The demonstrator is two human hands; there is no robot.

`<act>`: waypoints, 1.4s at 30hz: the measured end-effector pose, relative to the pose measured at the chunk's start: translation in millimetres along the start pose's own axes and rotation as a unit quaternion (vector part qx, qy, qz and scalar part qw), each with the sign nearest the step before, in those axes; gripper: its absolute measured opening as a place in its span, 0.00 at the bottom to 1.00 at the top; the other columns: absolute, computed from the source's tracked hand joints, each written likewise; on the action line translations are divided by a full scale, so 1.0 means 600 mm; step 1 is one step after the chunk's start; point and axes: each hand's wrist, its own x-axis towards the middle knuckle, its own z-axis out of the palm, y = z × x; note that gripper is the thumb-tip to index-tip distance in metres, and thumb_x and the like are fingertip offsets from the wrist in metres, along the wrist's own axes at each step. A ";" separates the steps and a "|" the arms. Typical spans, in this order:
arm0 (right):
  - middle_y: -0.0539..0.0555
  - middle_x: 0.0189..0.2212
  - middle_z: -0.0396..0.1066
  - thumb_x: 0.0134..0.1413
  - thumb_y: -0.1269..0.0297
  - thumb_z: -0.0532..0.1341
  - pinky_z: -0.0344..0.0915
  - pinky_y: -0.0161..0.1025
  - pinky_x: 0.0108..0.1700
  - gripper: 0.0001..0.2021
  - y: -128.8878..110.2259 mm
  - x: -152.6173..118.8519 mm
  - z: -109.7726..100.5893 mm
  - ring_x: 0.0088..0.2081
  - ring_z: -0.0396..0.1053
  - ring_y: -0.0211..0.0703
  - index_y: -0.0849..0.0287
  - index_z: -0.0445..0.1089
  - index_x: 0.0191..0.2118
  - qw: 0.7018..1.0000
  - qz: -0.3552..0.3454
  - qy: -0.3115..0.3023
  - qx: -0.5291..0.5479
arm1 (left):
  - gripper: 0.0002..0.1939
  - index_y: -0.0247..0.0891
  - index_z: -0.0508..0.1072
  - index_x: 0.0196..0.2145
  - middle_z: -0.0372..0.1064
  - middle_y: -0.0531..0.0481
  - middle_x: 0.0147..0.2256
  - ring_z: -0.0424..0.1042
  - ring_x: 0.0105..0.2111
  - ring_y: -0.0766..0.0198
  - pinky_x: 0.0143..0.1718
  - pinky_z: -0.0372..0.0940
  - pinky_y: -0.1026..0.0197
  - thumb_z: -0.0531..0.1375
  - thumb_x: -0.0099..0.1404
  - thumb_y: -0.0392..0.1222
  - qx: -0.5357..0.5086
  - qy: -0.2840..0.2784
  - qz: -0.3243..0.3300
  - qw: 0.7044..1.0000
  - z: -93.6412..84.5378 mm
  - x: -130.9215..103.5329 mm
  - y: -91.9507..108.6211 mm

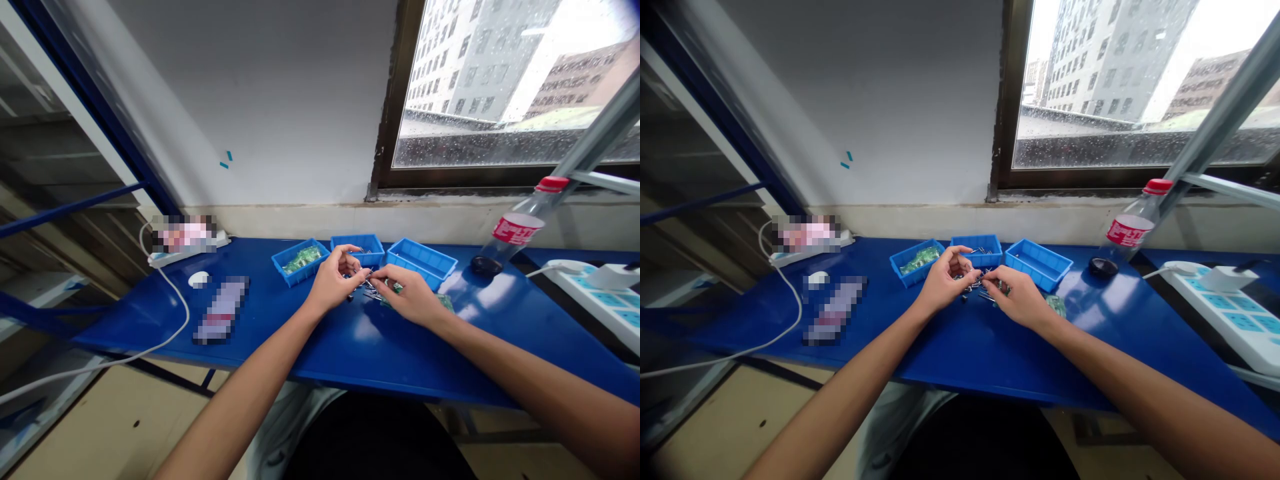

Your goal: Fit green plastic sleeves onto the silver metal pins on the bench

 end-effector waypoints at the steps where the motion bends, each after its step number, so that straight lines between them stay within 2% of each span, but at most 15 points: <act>1: 0.55 0.37 0.80 0.71 0.52 0.60 0.70 0.47 0.37 0.13 0.001 0.000 0.000 0.33 0.73 0.48 0.53 0.78 0.44 1.000 0.001 -0.002 -0.001 | 0.25 0.37 0.69 0.55 0.73 0.51 0.35 0.75 0.35 0.65 0.42 0.73 0.62 0.70 0.64 0.43 -0.004 0.005 -0.003 1.000 0.000 0.000 -0.001; 5: 0.55 0.36 0.80 0.71 0.52 0.60 0.70 0.46 0.36 0.13 0.003 -0.001 0.002 0.33 0.73 0.48 0.53 0.79 0.44 1.000 0.004 -0.009 -0.003 | 0.28 0.38 0.67 0.55 0.71 0.54 0.33 0.74 0.32 0.67 0.40 0.72 0.63 0.72 0.63 0.46 -0.015 -0.002 -0.031 0.999 -0.001 -0.001 -0.003; 9: 0.55 0.38 0.80 0.71 0.52 0.60 0.71 0.46 0.37 0.14 0.004 -0.003 0.002 0.32 0.73 0.47 0.53 0.79 0.48 1.000 0.003 -0.012 -0.003 | 0.29 0.38 0.70 0.56 0.74 0.52 0.33 0.75 0.32 0.65 0.37 0.71 0.63 0.74 0.62 0.47 -0.003 -0.010 -0.040 0.999 -0.002 -0.001 -0.003; 12: 0.56 0.40 0.81 0.72 0.53 0.60 0.71 0.45 0.38 0.14 0.006 -0.003 0.001 0.35 0.75 0.48 0.53 0.79 0.50 1.000 -0.002 -0.021 0.005 | 0.26 0.37 0.73 0.56 0.79 0.47 0.37 0.78 0.36 0.62 0.40 0.71 0.62 0.73 0.63 0.46 0.013 -0.020 -0.036 0.999 -0.003 0.000 0.001; 16: 0.55 0.43 0.81 0.72 0.54 0.59 0.73 0.46 0.45 0.13 0.010 -0.001 0.001 0.42 0.78 0.51 0.52 0.80 0.49 0.999 -0.009 -0.020 0.037 | 0.25 0.37 0.76 0.57 0.83 0.45 0.40 0.81 0.40 0.59 0.42 0.71 0.61 0.72 0.64 0.46 0.009 -0.032 -0.049 0.998 -0.004 0.000 0.007; 20: 0.55 0.43 0.82 0.71 0.53 0.61 0.74 0.46 0.47 0.13 0.009 0.002 0.000 0.43 0.79 0.51 0.52 0.81 0.46 0.997 0.016 -0.020 0.075 | 0.28 0.37 0.76 0.60 0.84 0.43 0.42 0.82 0.41 0.56 0.43 0.72 0.60 0.72 0.65 0.47 -0.013 -0.041 -0.065 0.997 -0.005 -0.001 0.006; 24: 0.55 0.42 0.83 0.69 0.52 0.63 0.74 0.46 0.46 0.13 0.007 0.003 -0.002 0.43 0.80 0.52 0.53 0.81 0.45 0.994 0.051 -0.011 0.096 | 0.28 0.39 0.76 0.61 0.83 0.42 0.47 0.82 0.46 0.54 0.46 0.74 0.58 0.71 0.66 0.47 -0.010 -0.048 -0.048 0.998 -0.003 -0.001 -0.001; 26: 0.55 0.41 0.83 0.67 0.51 0.65 0.74 0.47 0.46 0.13 0.010 0.002 -0.001 0.41 0.80 0.52 0.54 0.80 0.44 0.992 0.069 -0.007 0.105 | 0.24 0.39 0.78 0.57 0.82 0.42 0.49 0.82 0.46 0.55 0.46 0.74 0.58 0.71 0.65 0.47 0.019 -0.043 -0.032 0.998 -0.002 0.000 -0.003; 29: 0.56 0.40 0.82 0.64 0.49 0.68 0.75 0.47 0.46 0.14 0.018 0.001 0.003 0.41 0.79 0.52 0.55 0.79 0.42 0.985 0.092 0.009 0.144 | 0.14 0.37 0.83 0.46 0.82 0.43 0.48 0.81 0.44 0.56 0.45 0.74 0.59 0.70 0.67 0.48 0.075 -0.038 -0.009 0.996 -0.002 0.001 -0.001; 31: 0.57 0.39 0.81 0.63 0.47 0.69 0.74 0.45 0.44 0.15 0.023 0.002 0.005 0.39 0.79 0.51 0.55 0.77 0.41 0.979 0.101 0.024 0.173 | 0.13 0.37 0.84 0.42 0.82 0.43 0.47 0.80 0.43 0.57 0.45 0.73 0.59 0.68 0.69 0.50 0.113 -0.046 0.008 0.993 -0.003 0.001 0.000; 33: 0.55 0.35 0.80 0.63 0.46 0.68 0.73 0.43 0.38 0.16 0.029 0.003 0.005 0.35 0.77 0.48 0.55 0.76 0.41 0.974 0.112 0.039 0.195 | 0.12 0.38 0.83 0.43 0.82 0.44 0.46 0.80 0.44 0.57 0.46 0.73 0.58 0.66 0.72 0.49 0.160 -0.057 0.026 0.985 -0.004 0.000 -0.002; 36: 0.53 0.29 0.77 0.63 0.43 0.67 0.68 0.40 0.30 0.19 0.033 0.007 0.004 0.27 0.71 0.43 0.55 0.75 0.42 0.964 0.139 0.057 0.221 | 0.10 0.39 0.83 0.45 0.81 0.44 0.46 0.79 0.48 0.54 0.53 0.71 0.53 0.64 0.73 0.46 0.264 -0.072 0.062 0.960 -0.006 -0.002 -0.012; 39: 0.52 0.30 0.77 0.62 0.41 0.67 0.65 0.38 0.25 0.21 0.030 0.015 0.001 0.24 0.68 0.39 0.56 0.73 0.41 0.952 0.160 0.070 0.253 | 0.10 0.40 0.82 0.48 0.80 0.44 0.51 0.76 0.55 0.50 0.60 0.67 0.47 0.64 0.72 0.44 0.355 -0.084 0.078 0.928 -0.007 -0.005 -0.025; 42: 0.52 0.29 0.76 0.60 0.40 0.69 0.64 0.36 0.23 0.22 0.027 0.031 0.001 0.22 0.66 0.37 0.56 0.73 0.40 0.945 0.173 0.079 0.265 | 0.15 0.40 0.80 0.53 0.77 0.43 0.57 0.73 0.60 0.49 0.63 0.65 0.46 0.64 0.72 0.45 0.390 -0.105 0.074 0.912 -0.008 -0.007 -0.032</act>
